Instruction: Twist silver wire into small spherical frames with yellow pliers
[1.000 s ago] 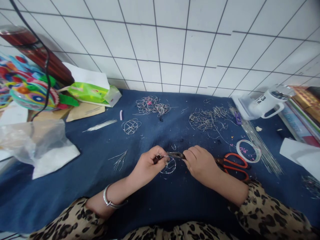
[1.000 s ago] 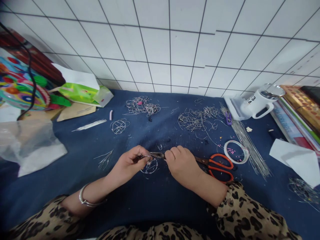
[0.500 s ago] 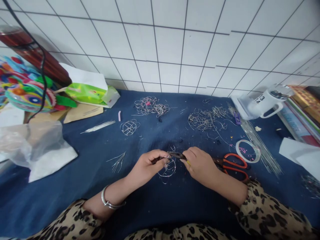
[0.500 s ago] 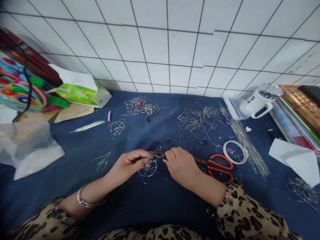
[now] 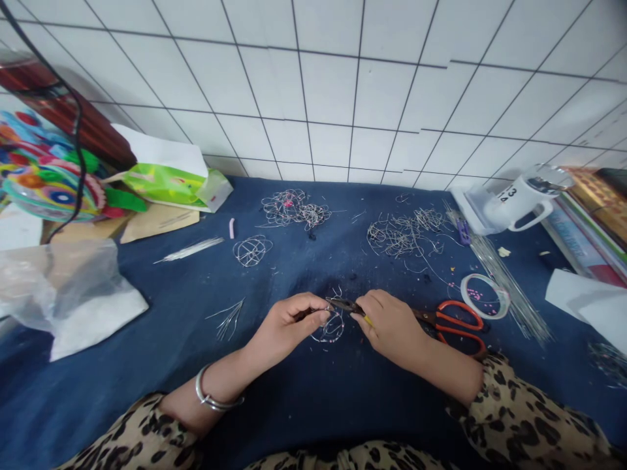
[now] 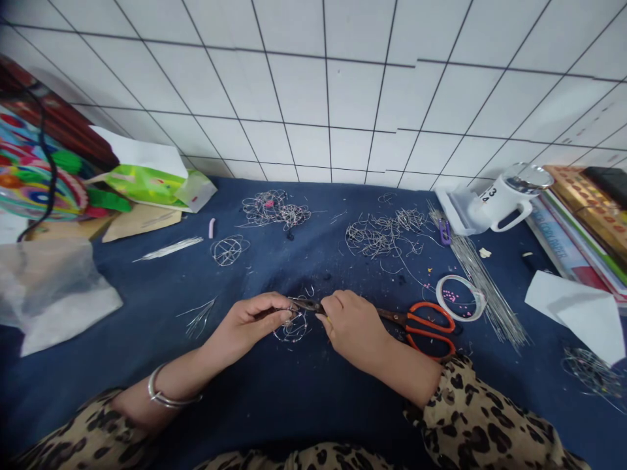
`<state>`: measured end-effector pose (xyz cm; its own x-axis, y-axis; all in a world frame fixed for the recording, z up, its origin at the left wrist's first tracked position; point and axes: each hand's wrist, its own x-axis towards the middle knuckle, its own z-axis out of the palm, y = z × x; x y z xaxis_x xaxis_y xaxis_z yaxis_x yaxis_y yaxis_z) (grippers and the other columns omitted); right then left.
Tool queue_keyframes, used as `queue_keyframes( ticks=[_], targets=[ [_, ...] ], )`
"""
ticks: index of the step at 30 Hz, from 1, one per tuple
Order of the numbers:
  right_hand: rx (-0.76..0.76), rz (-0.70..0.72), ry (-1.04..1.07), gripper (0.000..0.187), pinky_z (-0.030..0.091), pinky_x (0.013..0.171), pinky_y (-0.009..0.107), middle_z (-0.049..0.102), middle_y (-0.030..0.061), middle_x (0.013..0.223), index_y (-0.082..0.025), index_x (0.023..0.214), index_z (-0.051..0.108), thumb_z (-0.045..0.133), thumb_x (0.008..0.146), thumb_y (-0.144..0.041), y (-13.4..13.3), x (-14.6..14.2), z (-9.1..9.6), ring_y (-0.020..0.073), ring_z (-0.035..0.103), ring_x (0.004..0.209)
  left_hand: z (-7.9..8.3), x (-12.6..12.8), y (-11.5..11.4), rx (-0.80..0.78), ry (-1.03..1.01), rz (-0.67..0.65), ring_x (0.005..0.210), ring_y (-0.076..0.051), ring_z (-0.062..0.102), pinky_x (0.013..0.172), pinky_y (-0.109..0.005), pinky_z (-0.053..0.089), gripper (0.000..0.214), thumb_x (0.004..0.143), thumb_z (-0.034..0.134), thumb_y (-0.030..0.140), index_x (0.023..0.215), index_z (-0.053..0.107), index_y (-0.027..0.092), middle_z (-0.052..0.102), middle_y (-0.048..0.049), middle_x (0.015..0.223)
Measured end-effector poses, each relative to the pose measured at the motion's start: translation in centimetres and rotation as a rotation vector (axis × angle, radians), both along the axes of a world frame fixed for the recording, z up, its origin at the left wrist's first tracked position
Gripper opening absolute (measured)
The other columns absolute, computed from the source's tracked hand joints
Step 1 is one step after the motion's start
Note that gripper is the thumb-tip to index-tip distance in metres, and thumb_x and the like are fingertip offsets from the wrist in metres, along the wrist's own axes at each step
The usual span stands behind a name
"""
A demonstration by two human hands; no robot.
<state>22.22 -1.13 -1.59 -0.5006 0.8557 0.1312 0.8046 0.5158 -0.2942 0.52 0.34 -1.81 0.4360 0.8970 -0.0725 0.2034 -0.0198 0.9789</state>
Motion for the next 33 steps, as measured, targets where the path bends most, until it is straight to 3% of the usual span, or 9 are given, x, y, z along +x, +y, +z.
queue_keyframes(
  ticks=[13,33],
  targets=[
    [-0.229,-0.004,0.154,0.011,0.040,0.067,0.026,0.055,0.0026,0.078,-0.017,0.085,0.051,0.046,0.087,-0.027,0.23,-0.12,0.19,0.0135,0.051,0.074,-0.18,0.02,0.21,0.073,0.033,-0.035,0.069,-0.013,0.053,0.065,-0.026,0.043,0.013,0.083,0.055,0.024,0.083,0.064,0.014,0.060,-0.0043,0.077],
    [-0.212,-0.051,0.177,0.011,0.040,0.068,0.026,0.053,0.0028,0.079,-0.016,0.087,0.051,0.046,0.087,-0.026,-0.21,-0.89,0.76,0.0142,0.049,0.075,0.23,-0.25,-0.06,0.064,-0.037,-0.016,0.069,-0.012,0.052,0.066,-0.025,0.042,0.012,0.083,0.055,0.023,0.080,0.061,0.013,0.056,-0.0029,0.075]
  ],
)
